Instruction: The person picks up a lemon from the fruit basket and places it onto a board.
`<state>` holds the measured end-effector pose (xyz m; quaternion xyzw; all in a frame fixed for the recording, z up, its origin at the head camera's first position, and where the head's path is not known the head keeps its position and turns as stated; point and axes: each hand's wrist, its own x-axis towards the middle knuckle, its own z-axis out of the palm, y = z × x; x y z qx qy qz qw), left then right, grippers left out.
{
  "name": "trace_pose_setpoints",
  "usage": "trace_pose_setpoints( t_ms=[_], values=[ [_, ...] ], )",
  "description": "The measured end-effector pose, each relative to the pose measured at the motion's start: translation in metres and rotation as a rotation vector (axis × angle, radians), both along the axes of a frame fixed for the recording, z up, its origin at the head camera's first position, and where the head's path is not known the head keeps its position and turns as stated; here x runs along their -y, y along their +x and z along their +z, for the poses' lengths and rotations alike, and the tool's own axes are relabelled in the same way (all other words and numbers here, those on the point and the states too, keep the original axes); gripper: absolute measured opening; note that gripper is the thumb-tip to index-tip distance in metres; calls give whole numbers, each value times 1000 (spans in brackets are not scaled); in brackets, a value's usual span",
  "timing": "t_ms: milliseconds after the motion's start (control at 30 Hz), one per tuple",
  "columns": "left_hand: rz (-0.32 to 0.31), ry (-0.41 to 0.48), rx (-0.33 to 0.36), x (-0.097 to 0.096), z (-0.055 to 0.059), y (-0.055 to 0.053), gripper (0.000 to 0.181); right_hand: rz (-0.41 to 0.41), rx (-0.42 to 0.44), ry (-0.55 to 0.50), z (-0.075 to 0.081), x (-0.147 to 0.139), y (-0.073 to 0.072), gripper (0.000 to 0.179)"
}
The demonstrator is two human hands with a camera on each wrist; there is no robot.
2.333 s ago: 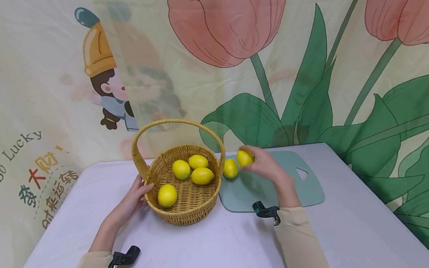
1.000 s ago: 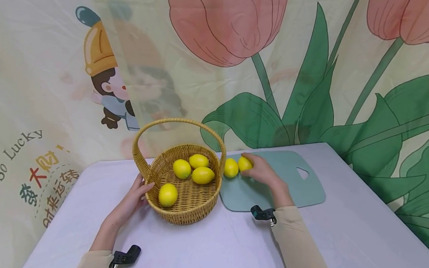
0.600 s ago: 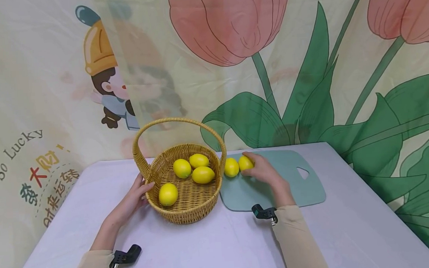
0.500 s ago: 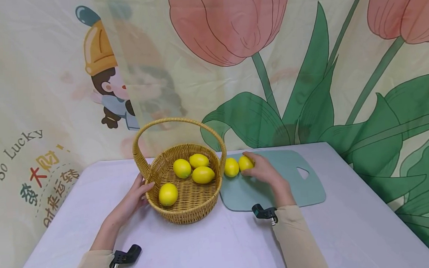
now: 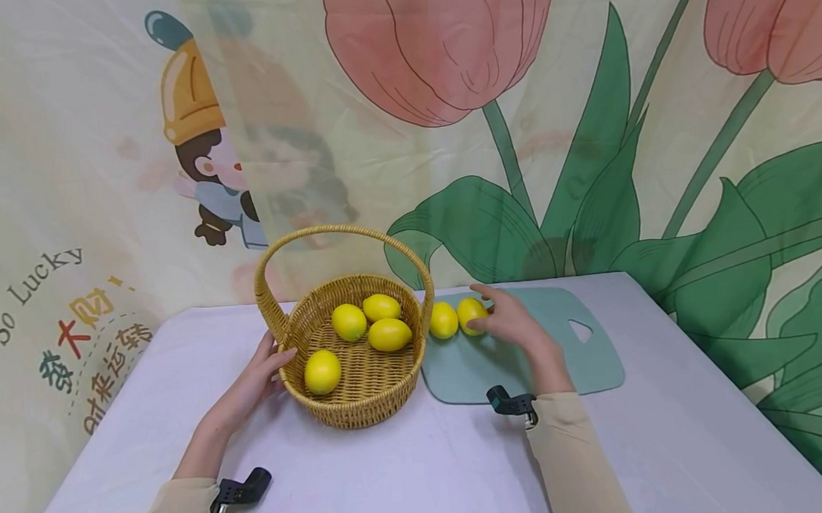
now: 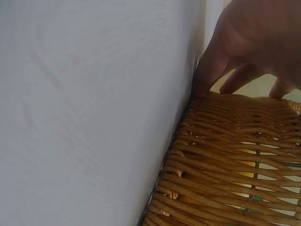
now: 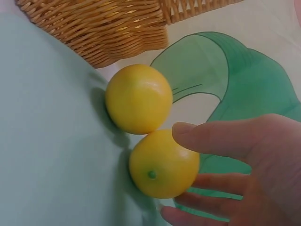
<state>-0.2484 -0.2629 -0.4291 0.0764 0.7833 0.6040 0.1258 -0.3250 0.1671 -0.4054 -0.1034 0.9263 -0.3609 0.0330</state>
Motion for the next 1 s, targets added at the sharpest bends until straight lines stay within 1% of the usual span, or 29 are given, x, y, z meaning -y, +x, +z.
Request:
trace_pose_setpoints(
  t_ms=[300,533,633,800,1000],
  values=[
    [4,-7,3,-1,0,-1,79,-10,22,3,17,-1,9,71],
    [3,-2,4,0,0,0,79,17,-12,23,34,-2,15,70],
    [6,-3,4,-1,1,0,79,43,-38,26,41,-2,18,69],
    [8,-7,4,-1,1,0,79,52,-82,39,54,-1,26,69],
    [6,-7,5,-1,1,-1,79,57,-110,44,66,4,35,70]
  ],
)
